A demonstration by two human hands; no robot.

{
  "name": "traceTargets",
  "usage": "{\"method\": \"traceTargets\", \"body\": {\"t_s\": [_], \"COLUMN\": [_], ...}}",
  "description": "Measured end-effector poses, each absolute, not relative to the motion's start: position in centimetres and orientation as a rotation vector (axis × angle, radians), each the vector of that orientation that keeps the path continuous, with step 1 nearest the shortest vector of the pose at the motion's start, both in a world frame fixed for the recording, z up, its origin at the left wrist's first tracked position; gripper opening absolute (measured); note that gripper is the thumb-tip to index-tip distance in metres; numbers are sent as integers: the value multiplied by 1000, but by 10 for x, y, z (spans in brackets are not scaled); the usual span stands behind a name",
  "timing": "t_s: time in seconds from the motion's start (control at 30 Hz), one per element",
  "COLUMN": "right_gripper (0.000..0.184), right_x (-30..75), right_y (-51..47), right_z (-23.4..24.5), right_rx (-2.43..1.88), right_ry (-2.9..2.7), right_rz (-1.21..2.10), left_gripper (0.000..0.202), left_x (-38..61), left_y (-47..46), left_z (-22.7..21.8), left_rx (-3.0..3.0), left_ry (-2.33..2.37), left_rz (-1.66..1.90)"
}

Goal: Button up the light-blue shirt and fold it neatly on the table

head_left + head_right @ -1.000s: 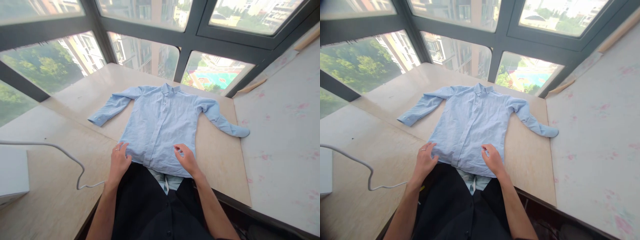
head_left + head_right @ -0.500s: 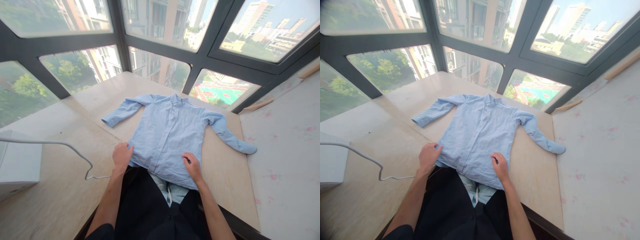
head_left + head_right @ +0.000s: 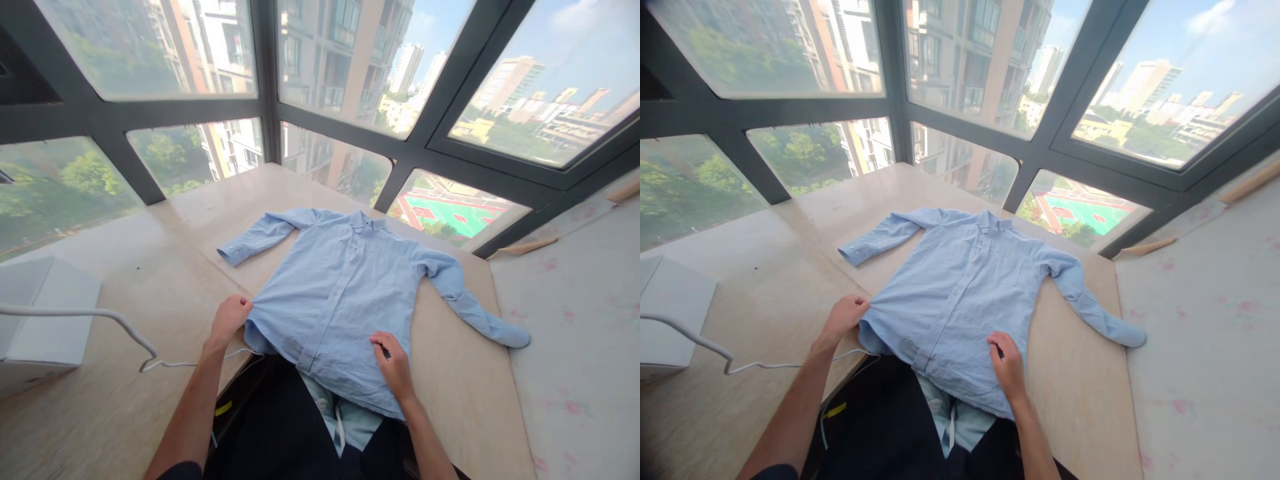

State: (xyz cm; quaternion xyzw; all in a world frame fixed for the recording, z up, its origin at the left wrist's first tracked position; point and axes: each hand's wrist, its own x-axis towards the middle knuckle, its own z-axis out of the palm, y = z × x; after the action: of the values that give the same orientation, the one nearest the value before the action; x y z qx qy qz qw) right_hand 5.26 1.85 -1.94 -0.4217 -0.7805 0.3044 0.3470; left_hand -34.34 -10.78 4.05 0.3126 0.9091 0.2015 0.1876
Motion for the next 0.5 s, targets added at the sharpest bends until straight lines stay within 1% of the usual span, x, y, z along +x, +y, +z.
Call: {"method": "traceTargets", "body": {"t_s": [0.17,0.27,0.43,0.5], "right_gripper": [19,19,19,19], "right_x": [54,55,56,56], "right_y": [19,19,18,18], "right_z": [-19,-18,-15,-15], "right_rx": [-1095,-1100,-1109,-1111], "right_ry": [-2033,-2035,-2036,-2037], "right_rz": [793,802,806,802], "left_gripper": [12,18,29,34], "left_x": [-356,-357,-342,-327], "left_y": [-107,-108,-111,-110], "left_z": [23,27,47,52], "left_rx": [855,859,878,979], "left_ry": [2606,2637,2688,2767], "left_rz": [583,478,147,110]}}
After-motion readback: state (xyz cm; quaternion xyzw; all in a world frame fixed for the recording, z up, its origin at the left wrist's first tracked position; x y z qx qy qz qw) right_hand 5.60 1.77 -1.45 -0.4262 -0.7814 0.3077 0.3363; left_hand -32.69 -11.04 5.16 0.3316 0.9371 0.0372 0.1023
